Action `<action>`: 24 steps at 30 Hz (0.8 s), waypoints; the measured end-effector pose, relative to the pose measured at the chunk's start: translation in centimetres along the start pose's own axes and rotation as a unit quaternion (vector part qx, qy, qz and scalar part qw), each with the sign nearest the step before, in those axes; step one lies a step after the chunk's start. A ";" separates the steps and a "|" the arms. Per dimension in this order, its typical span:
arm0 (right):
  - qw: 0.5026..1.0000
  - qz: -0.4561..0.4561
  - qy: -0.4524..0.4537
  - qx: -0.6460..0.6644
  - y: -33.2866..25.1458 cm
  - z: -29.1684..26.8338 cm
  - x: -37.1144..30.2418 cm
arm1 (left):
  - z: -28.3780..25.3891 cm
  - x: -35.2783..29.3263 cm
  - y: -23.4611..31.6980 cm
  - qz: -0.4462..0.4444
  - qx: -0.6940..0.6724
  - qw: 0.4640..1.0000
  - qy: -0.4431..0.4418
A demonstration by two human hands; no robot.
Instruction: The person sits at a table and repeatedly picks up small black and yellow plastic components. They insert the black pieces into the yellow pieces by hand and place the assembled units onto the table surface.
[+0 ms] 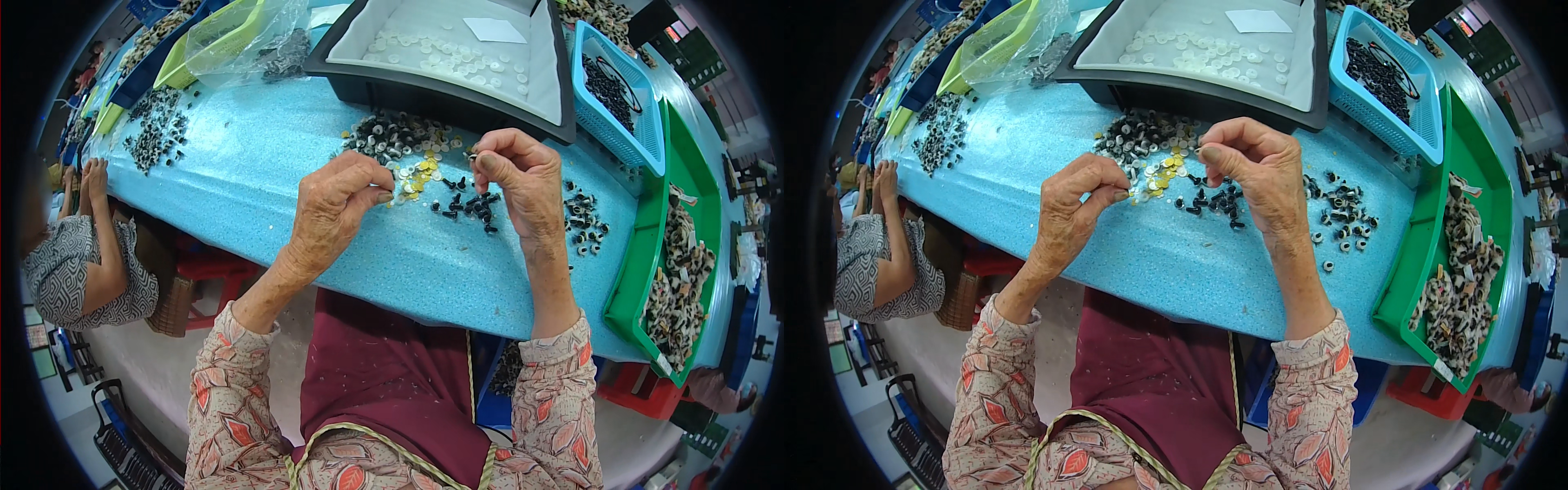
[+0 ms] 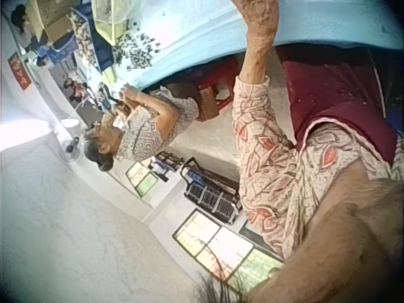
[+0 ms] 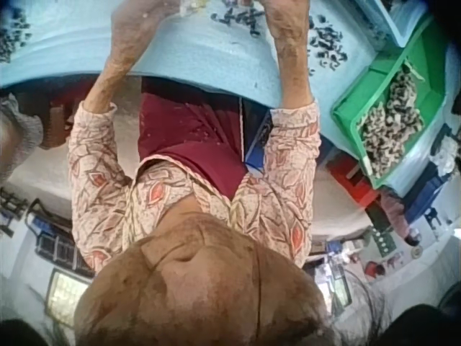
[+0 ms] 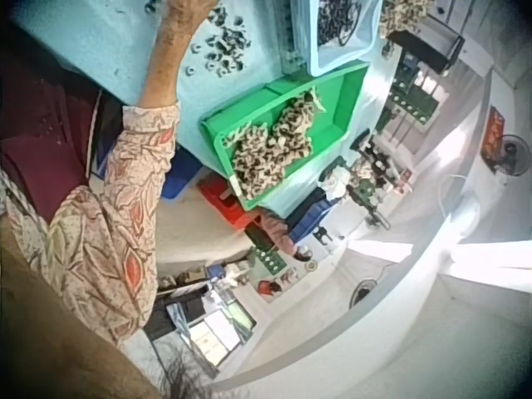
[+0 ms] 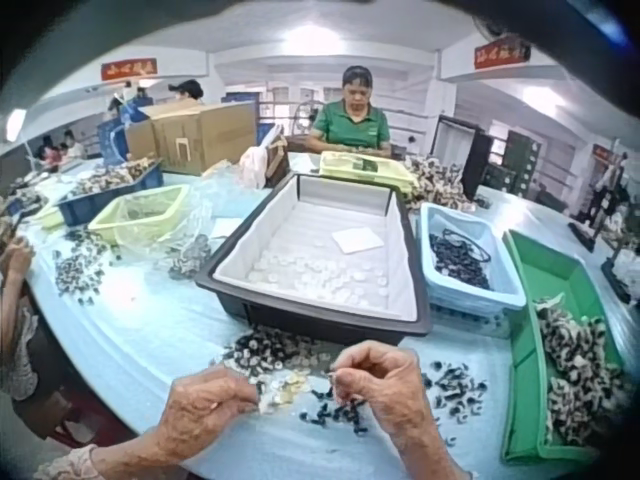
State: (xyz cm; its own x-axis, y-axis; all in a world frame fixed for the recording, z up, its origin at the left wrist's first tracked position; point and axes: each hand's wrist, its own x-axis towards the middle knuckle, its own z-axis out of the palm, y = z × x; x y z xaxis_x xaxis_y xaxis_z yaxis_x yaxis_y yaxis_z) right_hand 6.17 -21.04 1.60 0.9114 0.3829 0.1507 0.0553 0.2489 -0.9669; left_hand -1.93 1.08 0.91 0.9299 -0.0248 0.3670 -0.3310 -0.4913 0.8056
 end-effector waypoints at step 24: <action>0.987 0.111 -0.108 -0.048 0.5 2.3 -0.5 | 1.9 0.1 0.4 -0.004 -0.102 0.995 -0.020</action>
State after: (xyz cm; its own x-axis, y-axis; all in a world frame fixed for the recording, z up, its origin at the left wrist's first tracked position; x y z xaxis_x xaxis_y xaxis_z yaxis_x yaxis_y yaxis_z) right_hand 4.78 -19.08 1.47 0.7981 0.6014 -0.0362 -0.0875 0.0563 -0.9946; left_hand -1.65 -0.80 0.35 0.9371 -0.0573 0.3442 -0.3448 -0.3047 0.8878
